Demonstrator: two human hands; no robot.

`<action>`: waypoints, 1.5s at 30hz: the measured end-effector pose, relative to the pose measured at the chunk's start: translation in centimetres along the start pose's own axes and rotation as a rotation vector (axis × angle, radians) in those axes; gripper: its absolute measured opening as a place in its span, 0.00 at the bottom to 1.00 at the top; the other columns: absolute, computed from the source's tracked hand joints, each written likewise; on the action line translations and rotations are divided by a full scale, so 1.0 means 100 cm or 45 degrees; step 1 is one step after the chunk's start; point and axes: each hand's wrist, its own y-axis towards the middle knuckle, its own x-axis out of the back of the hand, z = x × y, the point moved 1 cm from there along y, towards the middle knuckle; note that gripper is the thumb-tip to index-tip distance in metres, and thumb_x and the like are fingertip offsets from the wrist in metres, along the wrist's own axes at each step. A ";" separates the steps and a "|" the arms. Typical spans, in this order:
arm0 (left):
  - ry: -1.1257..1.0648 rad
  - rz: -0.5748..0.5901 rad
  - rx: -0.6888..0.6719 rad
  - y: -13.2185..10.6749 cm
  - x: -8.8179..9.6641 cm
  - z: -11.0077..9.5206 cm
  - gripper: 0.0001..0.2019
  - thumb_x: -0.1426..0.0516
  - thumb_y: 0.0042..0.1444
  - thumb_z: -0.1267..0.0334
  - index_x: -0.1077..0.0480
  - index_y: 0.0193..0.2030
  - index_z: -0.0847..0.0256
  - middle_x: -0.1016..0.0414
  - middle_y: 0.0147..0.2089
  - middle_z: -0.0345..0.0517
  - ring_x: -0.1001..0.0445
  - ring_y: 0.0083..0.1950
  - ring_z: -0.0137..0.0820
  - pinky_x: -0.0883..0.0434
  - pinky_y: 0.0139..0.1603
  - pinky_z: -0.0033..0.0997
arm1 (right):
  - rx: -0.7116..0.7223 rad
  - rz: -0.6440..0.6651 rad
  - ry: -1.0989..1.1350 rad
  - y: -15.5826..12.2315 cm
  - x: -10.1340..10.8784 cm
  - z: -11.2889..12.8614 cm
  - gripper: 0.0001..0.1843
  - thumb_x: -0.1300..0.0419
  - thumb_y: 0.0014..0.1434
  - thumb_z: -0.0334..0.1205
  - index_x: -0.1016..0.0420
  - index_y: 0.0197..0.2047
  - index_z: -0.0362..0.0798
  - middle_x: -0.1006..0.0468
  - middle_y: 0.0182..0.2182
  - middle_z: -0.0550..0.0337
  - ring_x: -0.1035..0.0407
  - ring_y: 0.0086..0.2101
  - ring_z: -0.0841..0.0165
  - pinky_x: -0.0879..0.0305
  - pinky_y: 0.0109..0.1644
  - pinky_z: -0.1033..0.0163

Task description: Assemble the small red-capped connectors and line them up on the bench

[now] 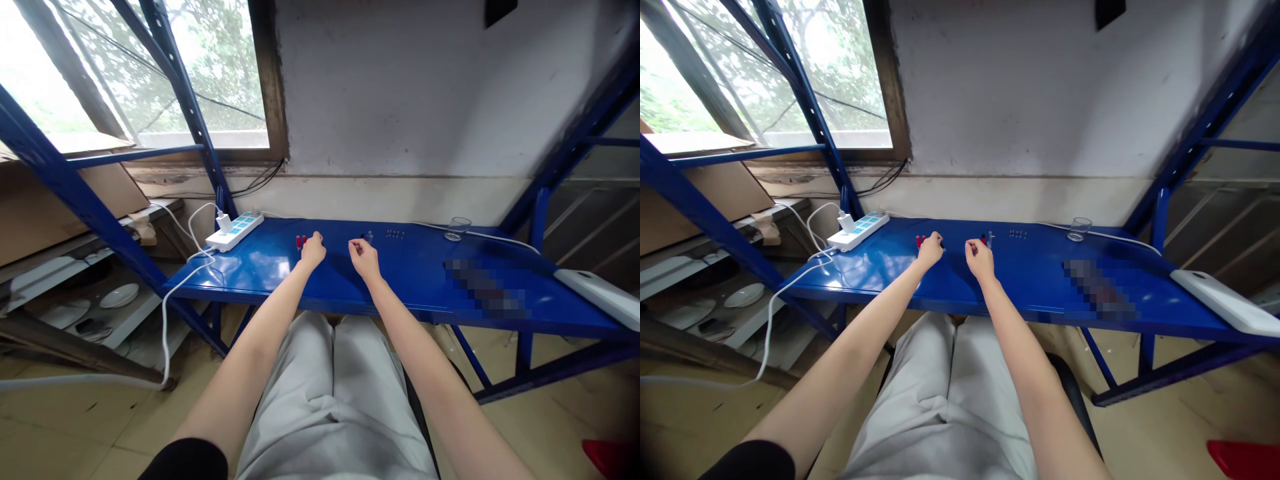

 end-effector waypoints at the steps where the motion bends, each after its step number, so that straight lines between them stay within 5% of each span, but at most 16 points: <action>1: -0.161 0.005 -0.007 0.000 -0.001 -0.003 0.08 0.51 0.54 0.72 0.34 0.40 0.63 0.27 0.32 0.52 0.28 0.32 0.33 0.34 0.34 0.30 | -0.006 -0.008 -0.007 0.000 0.000 0.000 0.17 0.54 0.59 0.47 0.31 0.42 0.47 0.25 0.34 0.53 0.31 0.33 0.67 0.38 0.38 0.65; 6: -0.903 0.200 -0.022 -0.005 -0.003 -0.023 0.07 0.53 0.58 0.66 0.37 0.40 0.62 0.32 0.24 0.38 0.40 0.15 0.19 0.42 0.19 0.20 | -0.078 -0.061 0.005 0.001 -0.001 -0.003 0.20 0.58 0.61 0.53 0.34 0.41 0.48 0.25 0.35 0.54 0.32 0.35 0.66 0.39 0.39 0.65; 10: -1.191 0.402 -0.012 -0.016 -0.008 -0.024 0.08 0.51 0.57 0.63 0.38 0.42 0.63 0.30 0.26 0.39 0.38 0.16 0.19 0.46 0.16 0.19 | -0.146 0.008 -0.013 0.001 -0.002 -0.005 0.26 0.66 0.61 0.59 0.37 0.35 0.51 0.27 0.29 0.58 0.32 0.31 0.67 0.41 0.36 0.67; 15: -1.366 0.422 -0.039 -0.026 -0.017 -0.013 0.14 0.47 0.55 0.57 0.38 0.44 0.63 0.28 0.30 0.42 0.36 0.17 0.19 0.46 0.16 0.20 | -0.093 0.054 -0.095 0.001 -0.006 -0.006 0.26 0.67 0.61 0.60 0.40 0.29 0.51 0.29 0.23 0.60 0.34 0.26 0.68 0.42 0.33 0.68; 31: -1.243 0.336 -0.047 -0.035 -0.018 -0.001 0.18 0.45 0.53 0.57 0.37 0.47 0.65 0.24 0.37 0.50 0.32 0.19 0.19 0.46 0.16 0.18 | 0.060 0.010 -0.058 -0.002 -0.005 -0.004 0.23 0.63 0.62 0.55 0.38 0.29 0.50 0.30 0.23 0.61 0.35 0.25 0.69 0.44 0.31 0.68; 45: -1.208 0.306 0.018 -0.036 -0.022 -0.002 0.09 0.47 0.56 0.62 0.38 0.40 0.65 0.31 0.24 0.38 0.33 0.16 0.21 0.48 0.14 0.19 | 0.113 -0.023 -0.056 -0.001 -0.009 -0.006 0.18 0.58 0.62 0.50 0.43 0.25 0.50 0.34 0.20 0.60 0.38 0.22 0.69 0.48 0.28 0.66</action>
